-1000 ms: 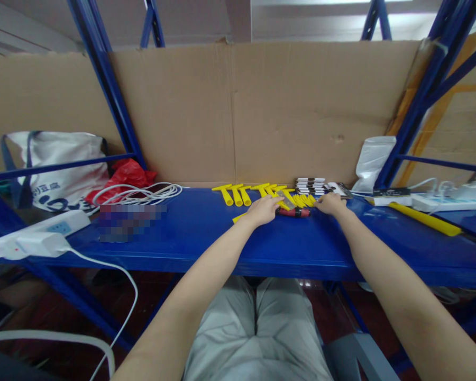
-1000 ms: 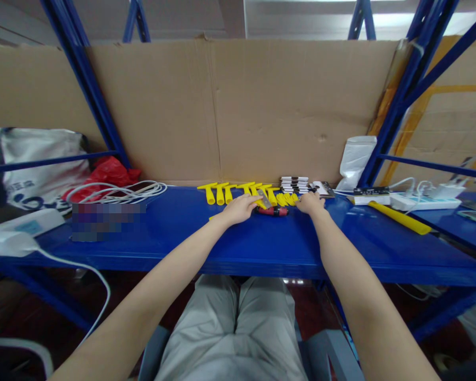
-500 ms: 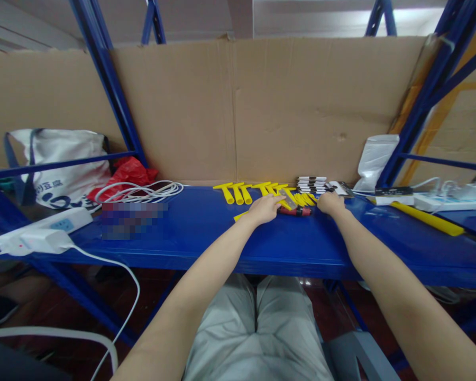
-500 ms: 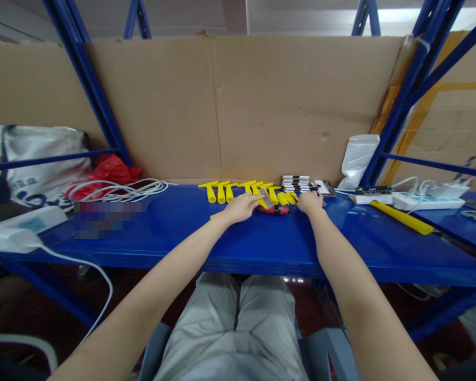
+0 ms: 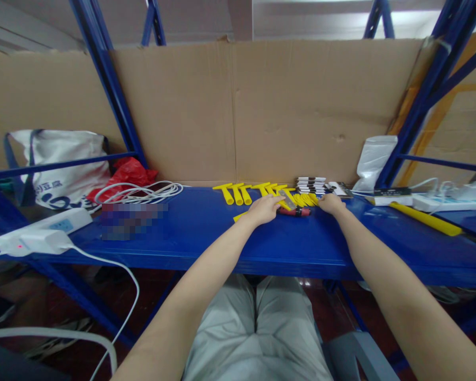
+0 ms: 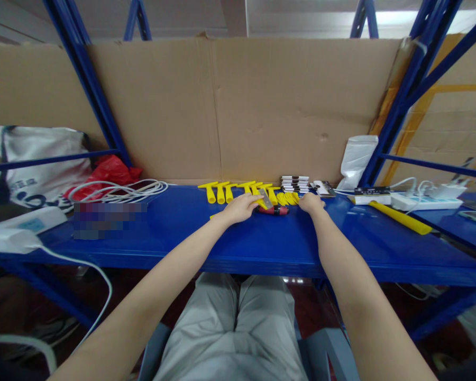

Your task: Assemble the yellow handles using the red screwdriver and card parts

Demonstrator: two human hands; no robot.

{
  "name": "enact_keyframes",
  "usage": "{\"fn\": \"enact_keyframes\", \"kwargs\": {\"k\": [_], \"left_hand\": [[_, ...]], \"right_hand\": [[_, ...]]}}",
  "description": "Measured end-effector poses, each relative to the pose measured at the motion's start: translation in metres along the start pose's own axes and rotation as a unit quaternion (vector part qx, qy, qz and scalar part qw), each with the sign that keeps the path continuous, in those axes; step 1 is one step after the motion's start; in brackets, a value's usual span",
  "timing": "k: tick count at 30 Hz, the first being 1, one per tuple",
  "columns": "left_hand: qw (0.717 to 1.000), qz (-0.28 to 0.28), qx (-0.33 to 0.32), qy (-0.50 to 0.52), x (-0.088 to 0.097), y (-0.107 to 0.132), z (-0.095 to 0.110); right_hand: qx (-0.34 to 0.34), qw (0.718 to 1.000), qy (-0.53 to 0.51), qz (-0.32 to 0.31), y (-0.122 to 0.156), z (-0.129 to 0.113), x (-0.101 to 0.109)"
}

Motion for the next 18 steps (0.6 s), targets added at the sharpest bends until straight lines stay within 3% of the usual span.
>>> {"fn": "enact_keyframes", "kwargs": {"k": [3,12,18], "left_hand": [[1.0,-0.003,-0.001,-0.004,-0.001,0.0,0.0],[1.0,0.0,-0.002,-0.006,0.0,0.0,0.001],[1.0,-0.005,-0.003,0.001,0.001,0.0,0.002]], "right_hand": [[-0.033,0.998,0.049,-0.038,0.006,-0.001,0.002],[-0.03,0.996,0.081,-0.019,0.017,-0.008,0.013],[-0.044,0.994,0.02,0.102,0.024,-0.005,0.039]]}}
Point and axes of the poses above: each hand's wrist, its own y-axis away from the middle knuckle, its own x-axis out of the back of the hand, z = x × y, the point moved 6 cm from there along -y, towards the middle knuckle, and after that the axes turned 14 degrees about y, right-handed, at the moved point
